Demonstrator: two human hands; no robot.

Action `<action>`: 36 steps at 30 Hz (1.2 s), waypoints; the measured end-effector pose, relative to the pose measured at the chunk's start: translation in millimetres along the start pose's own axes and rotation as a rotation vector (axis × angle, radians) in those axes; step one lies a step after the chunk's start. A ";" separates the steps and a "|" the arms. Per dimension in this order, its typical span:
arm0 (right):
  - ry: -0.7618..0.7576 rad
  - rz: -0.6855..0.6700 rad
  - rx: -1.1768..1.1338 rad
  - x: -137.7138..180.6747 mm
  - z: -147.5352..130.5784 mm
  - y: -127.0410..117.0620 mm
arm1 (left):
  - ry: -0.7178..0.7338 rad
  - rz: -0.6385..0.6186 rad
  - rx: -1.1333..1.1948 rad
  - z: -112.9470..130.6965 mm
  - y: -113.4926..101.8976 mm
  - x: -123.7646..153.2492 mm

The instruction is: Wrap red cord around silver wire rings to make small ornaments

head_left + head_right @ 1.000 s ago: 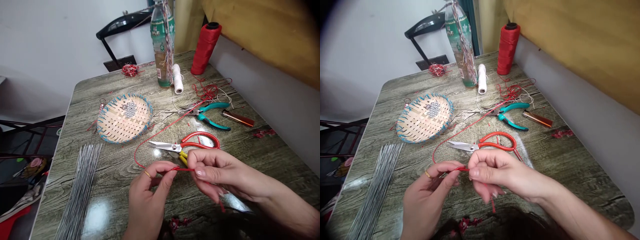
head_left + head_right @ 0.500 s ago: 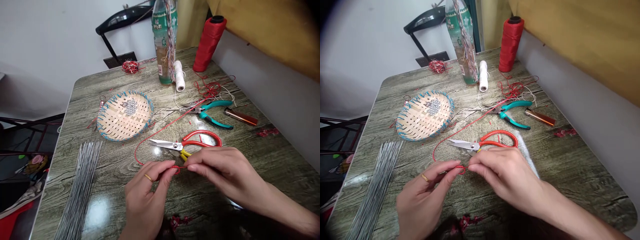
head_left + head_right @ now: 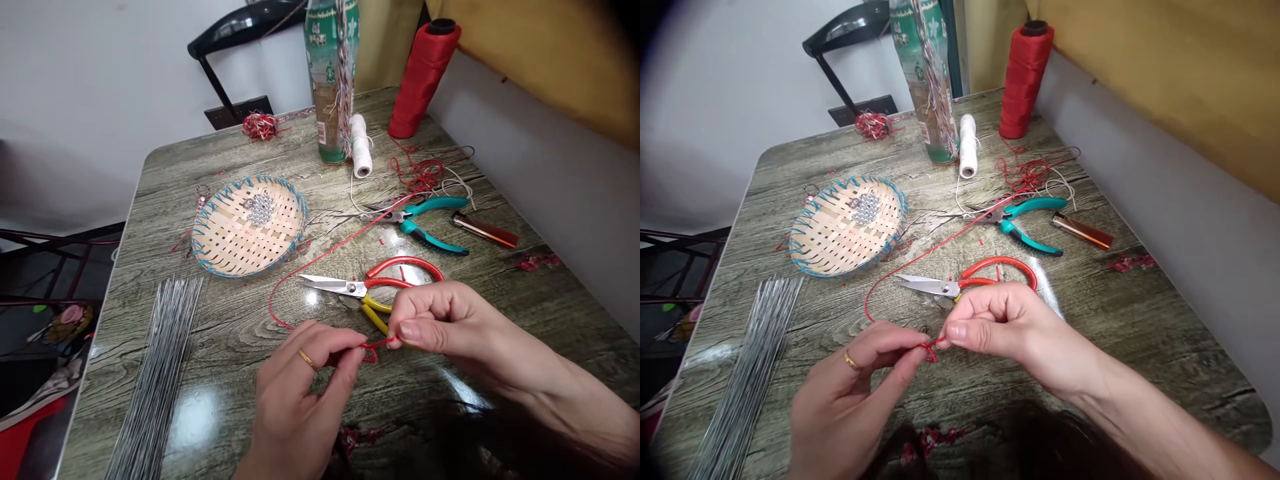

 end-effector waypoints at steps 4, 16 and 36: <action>-0.002 0.056 0.056 -4.7 3.9 -3.2 | -0.099 -0.032 0.109 -8.1 1.4 -1.6; 0.062 -0.101 0.260 -3.4 18.4 15.2 | 0.033 0.099 0.213 -1.3 -3.8 3.7; -0.518 -0.001 0.808 0.4 -31.7 22.9 | -0.064 0.113 0.060 -16.0 0.0 -1.5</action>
Point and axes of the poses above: each hand's wrist, its own x-axis away from the middle knuckle, its own y-axis out of the palm, z = x × y, the point moved 9 cm from there along -x, towards the middle knuckle, and after that the axes turned 15 degrees about -y, right-handed, at the moved point
